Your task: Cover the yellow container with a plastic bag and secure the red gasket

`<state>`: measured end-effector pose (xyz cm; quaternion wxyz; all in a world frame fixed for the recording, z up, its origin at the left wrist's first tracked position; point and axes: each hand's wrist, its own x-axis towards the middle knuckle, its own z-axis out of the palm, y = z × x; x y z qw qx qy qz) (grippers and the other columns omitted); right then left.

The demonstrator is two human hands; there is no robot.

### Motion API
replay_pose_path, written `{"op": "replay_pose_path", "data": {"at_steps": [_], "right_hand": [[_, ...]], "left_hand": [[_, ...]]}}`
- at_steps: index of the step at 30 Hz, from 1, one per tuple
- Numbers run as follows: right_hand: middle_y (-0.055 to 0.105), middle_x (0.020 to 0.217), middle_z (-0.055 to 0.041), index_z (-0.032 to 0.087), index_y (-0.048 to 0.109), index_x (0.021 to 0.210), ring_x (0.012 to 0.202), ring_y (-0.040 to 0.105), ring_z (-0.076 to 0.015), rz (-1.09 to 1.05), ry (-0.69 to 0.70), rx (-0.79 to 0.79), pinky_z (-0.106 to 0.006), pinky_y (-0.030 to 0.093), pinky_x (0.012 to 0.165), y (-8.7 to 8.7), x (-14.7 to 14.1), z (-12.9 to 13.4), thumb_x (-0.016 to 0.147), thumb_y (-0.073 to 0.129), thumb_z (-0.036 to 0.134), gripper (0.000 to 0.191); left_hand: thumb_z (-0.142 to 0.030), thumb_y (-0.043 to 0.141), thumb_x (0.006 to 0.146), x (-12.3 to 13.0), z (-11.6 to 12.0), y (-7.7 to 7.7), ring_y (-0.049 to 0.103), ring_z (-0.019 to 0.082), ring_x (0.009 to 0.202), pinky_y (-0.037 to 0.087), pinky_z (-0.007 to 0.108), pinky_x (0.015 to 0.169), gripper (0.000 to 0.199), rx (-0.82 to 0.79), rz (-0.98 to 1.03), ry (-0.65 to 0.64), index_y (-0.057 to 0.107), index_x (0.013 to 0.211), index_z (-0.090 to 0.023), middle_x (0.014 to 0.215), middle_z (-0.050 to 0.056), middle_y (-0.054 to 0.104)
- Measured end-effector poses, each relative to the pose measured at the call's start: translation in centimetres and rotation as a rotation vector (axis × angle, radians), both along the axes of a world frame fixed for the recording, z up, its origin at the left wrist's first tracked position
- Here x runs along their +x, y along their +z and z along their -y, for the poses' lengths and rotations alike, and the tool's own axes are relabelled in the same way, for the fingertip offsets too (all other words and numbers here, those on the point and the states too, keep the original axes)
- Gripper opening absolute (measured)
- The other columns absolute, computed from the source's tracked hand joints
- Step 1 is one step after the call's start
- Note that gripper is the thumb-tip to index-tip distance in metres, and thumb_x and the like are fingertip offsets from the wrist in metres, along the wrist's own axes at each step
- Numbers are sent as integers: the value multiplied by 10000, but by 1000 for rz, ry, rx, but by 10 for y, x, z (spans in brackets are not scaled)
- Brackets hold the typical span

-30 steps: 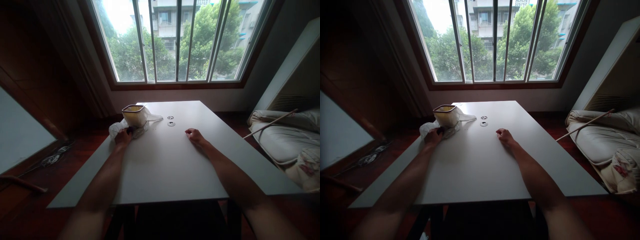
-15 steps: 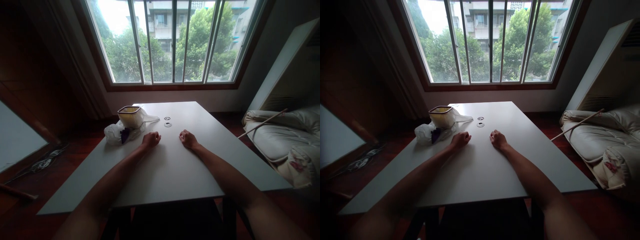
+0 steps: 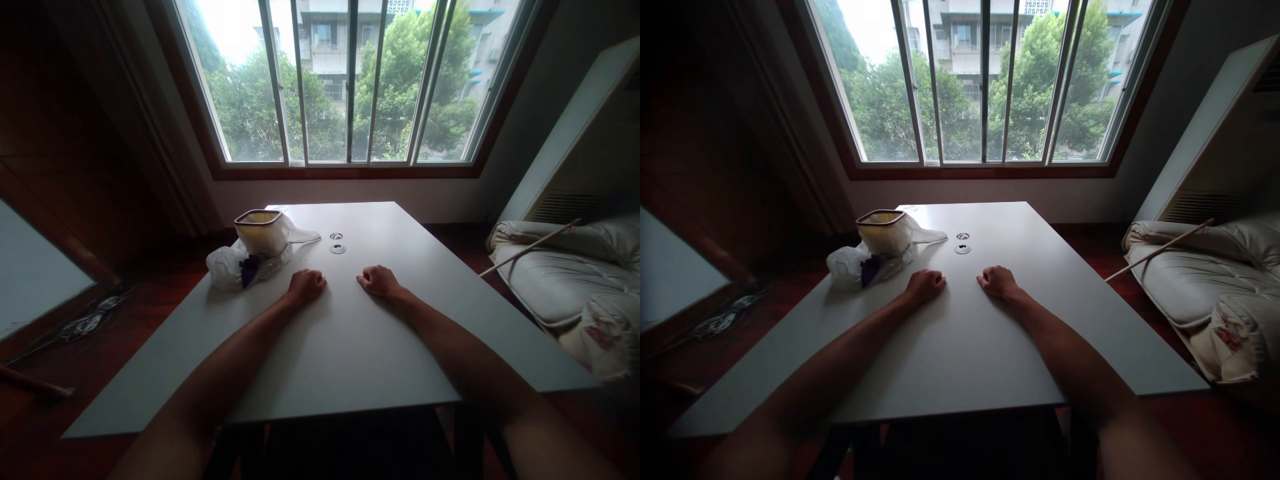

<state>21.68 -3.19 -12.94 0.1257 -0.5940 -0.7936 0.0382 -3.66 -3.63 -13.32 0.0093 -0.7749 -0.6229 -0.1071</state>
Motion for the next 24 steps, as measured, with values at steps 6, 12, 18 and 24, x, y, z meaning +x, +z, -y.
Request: {"op": "replay_pose_path", "data": {"at_steps": [6,12,18,24], "right_hand": [[742,802,-70,210,750,817,663,608,-175,-26,1,-7,-285,334,598,3,2,1,929,571,466,332],[728,762,-50,208,725,774,634,579,-160,-62,44,31,-283,324,590,2,5,3,921,582,446,314],[676,683,-23,194,669,723,561,502,-128,-170,81,91,-273,295,564,1,6,2,932,569,453,347],[652,670,-6,191,637,709,558,495,-117,-282,122,124,-267,292,565,0,13,-1,935,575,441,342]], "left_hand": [[-389,460,901,-1,-1,-2,694,272,837,401,340,692,366,32,-4,-16,763,798,-213,898,129,763],[-398,474,901,-1,0,-1,695,266,838,400,330,691,353,24,3,-10,757,793,-218,888,123,759],[-458,489,924,-11,-5,13,671,234,757,409,313,668,353,83,132,13,720,825,-209,840,91,740],[-377,489,955,-57,-37,56,654,274,1071,476,349,864,347,478,281,155,640,1212,-199,1295,98,657]]}}
